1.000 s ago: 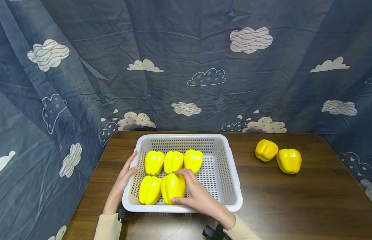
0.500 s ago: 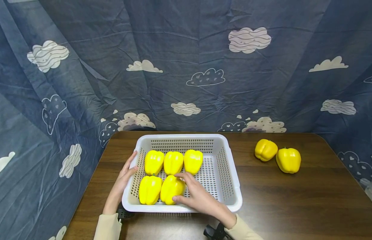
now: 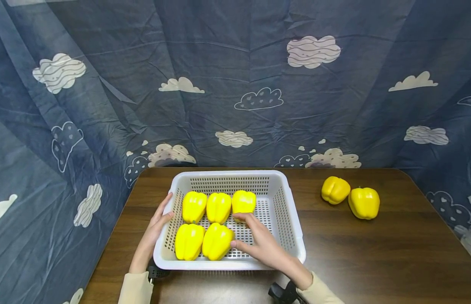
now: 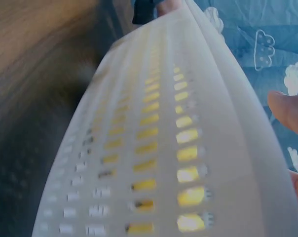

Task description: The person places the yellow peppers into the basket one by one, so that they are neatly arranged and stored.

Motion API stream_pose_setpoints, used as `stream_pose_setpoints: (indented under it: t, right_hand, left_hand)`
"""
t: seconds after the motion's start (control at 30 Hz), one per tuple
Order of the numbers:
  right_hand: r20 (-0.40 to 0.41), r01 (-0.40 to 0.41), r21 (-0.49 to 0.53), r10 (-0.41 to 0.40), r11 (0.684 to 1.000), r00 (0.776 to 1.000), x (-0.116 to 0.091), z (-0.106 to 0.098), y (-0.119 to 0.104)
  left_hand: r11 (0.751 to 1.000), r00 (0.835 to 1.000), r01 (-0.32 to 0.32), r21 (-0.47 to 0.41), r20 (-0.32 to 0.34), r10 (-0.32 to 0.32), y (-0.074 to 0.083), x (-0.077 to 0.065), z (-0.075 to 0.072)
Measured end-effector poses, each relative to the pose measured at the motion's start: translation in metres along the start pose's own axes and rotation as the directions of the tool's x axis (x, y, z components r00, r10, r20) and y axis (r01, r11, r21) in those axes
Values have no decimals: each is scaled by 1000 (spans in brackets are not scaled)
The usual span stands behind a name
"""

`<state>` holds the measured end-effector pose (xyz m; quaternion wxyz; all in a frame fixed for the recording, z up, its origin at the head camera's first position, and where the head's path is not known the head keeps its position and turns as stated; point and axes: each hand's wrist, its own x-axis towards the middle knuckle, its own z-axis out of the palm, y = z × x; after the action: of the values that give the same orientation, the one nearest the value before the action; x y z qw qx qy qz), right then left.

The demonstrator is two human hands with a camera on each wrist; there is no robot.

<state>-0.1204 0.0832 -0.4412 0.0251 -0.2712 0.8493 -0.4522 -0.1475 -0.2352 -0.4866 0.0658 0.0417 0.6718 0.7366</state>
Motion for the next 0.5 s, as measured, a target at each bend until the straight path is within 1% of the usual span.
stream_pose_setpoints:
  t: [0.17, 0.27, 0.5]
  right_hand:
    - [-26, -48, 34, 49, 998, 998, -4, -12, 6]
    - [-58, -59, 37, 61, 998, 996, -6, -21, 11]
    - [-158, -34, 22, 37, 999, 987, -10, -45, 25]
  left_hand:
    - [1000, 1000, -1, -8, 6, 1, 0, 0, 0]
    - [1000, 1000, 0, -8, 8, 0, 0, 0, 0]
    - [1000, 1000, -8, -14, 14, 8, 0, 0, 0]
